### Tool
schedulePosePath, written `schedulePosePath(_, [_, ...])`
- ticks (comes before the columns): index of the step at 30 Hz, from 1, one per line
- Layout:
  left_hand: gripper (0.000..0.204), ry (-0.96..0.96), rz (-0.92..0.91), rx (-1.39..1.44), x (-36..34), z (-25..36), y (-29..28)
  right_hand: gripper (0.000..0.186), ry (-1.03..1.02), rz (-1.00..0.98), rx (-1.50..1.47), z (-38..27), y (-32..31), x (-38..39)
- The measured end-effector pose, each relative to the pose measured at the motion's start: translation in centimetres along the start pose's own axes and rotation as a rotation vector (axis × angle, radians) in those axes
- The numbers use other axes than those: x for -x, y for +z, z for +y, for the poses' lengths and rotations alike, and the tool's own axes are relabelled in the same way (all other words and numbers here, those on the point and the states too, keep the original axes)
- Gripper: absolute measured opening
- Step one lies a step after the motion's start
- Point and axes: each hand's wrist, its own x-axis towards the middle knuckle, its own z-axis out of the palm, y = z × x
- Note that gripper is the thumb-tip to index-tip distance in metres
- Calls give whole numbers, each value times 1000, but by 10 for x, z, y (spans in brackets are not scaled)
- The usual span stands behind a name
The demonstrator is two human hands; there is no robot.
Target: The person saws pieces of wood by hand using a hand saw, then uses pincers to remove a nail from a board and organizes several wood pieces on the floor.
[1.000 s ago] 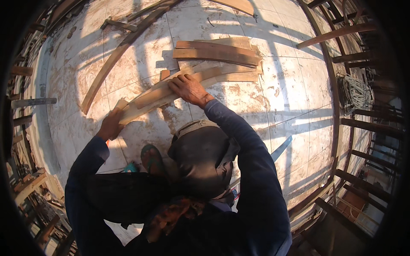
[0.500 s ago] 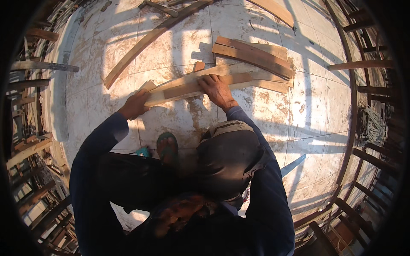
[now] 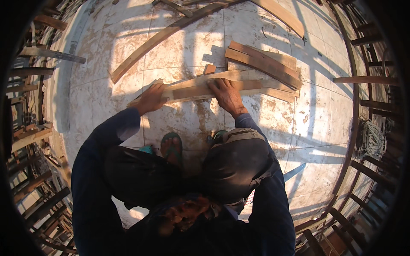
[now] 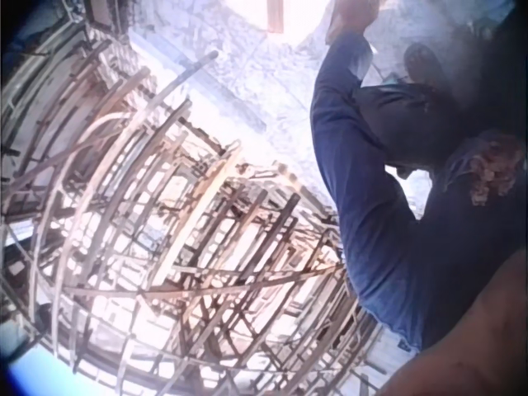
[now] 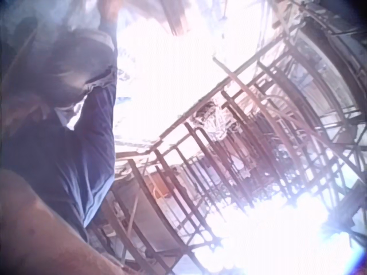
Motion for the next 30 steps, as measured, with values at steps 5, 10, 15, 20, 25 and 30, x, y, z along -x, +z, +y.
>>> schedulePosePath(5, [51,-27,61,50,-16,4,9,42,-4,-21,46,-7,-3,-4])
schedulePosePath(10, [38,-114,-53,57,-25,11,6,42,35,92,6,-14,-8,4])
schedulePosePath(15, [30,-212,-62,84,-33,11,4,42,129,107,-64,-29,-17,53])
schedulePosePath(20, [32,-149,-191,88,-41,6,2,44,418,5,-148,-47,-15,138])
schedulePosePath(25, [45,-88,-135,132,-36,-2,-3,46,485,-165,-185,-49,24,188])
schedulePosePath(30, [48,-43,-108,130,-30,-7,-7,49,177,-443,-88,-46,82,179])
